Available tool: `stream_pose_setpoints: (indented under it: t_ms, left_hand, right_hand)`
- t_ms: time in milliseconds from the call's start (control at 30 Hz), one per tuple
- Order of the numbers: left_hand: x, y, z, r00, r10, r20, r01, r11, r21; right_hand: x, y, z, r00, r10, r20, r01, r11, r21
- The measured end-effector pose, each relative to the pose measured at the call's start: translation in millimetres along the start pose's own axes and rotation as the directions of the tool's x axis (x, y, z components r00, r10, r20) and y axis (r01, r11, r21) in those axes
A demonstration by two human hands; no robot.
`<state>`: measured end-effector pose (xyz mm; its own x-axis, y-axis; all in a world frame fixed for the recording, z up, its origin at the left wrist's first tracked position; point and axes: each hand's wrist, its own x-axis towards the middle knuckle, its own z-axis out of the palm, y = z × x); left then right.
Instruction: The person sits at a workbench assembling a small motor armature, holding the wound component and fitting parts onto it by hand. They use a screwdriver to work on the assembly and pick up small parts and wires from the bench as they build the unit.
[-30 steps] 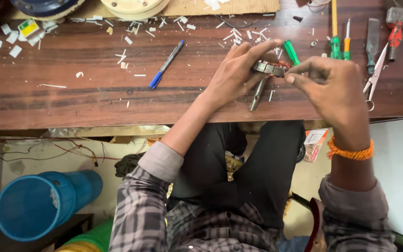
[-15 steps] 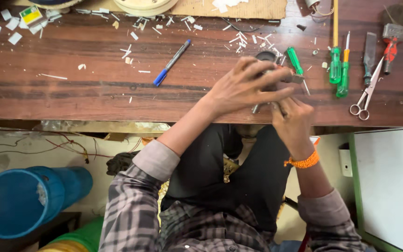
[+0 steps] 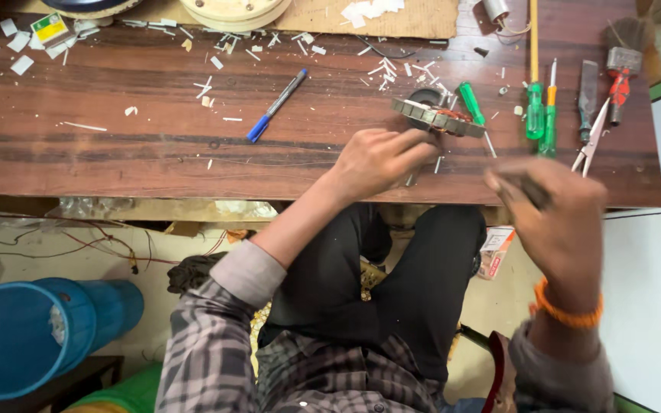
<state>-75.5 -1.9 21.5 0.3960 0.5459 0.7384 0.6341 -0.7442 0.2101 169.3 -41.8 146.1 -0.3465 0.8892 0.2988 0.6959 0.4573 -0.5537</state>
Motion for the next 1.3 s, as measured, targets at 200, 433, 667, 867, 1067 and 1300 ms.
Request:
stream_pose_setpoints:
  t_ms: [200,433,667,867,1067,1300]
  left_hand:
    - [1,16,7,0.843,-0.536,-0.05,0.455,0.758,-0.468]
    - [4,19,34,0.672,-0.738,0.07,0.517,0.399,-0.757]
    - [22,25,48,0.404,-0.901,0.158,0.615,0.139,-0.776]
    - [23,52,29,0.614,-0.743,-0.269,0.662,0.669,-0.337]
    - [31,-4,2,0.991,-0.071,-0.113,0.07,0.997,-0.012]
    - [29,-24,3,0.977,-0.203,0.072,0.215,0.916,-0.34]
  right_hand:
    - [77,2,36,0.999,-0.041,-0.005,0.041,0.999,-0.02]
    - [115,34,58,0.992,0.099,0.081,-0.109,0.986,0.13]
    - [130,80,61,0.992,0.11,0.059,-0.111,0.994,0.005]
    - [120,101,50,0.977,0.206,-0.047,-0.203,0.977,0.058]
    - [97,61,12,0.974,0.226,-0.028,-0.206,0.925,0.32]
    - [66,5,-12,0.968,0.223,0.112,-0.242,0.95,0.199]
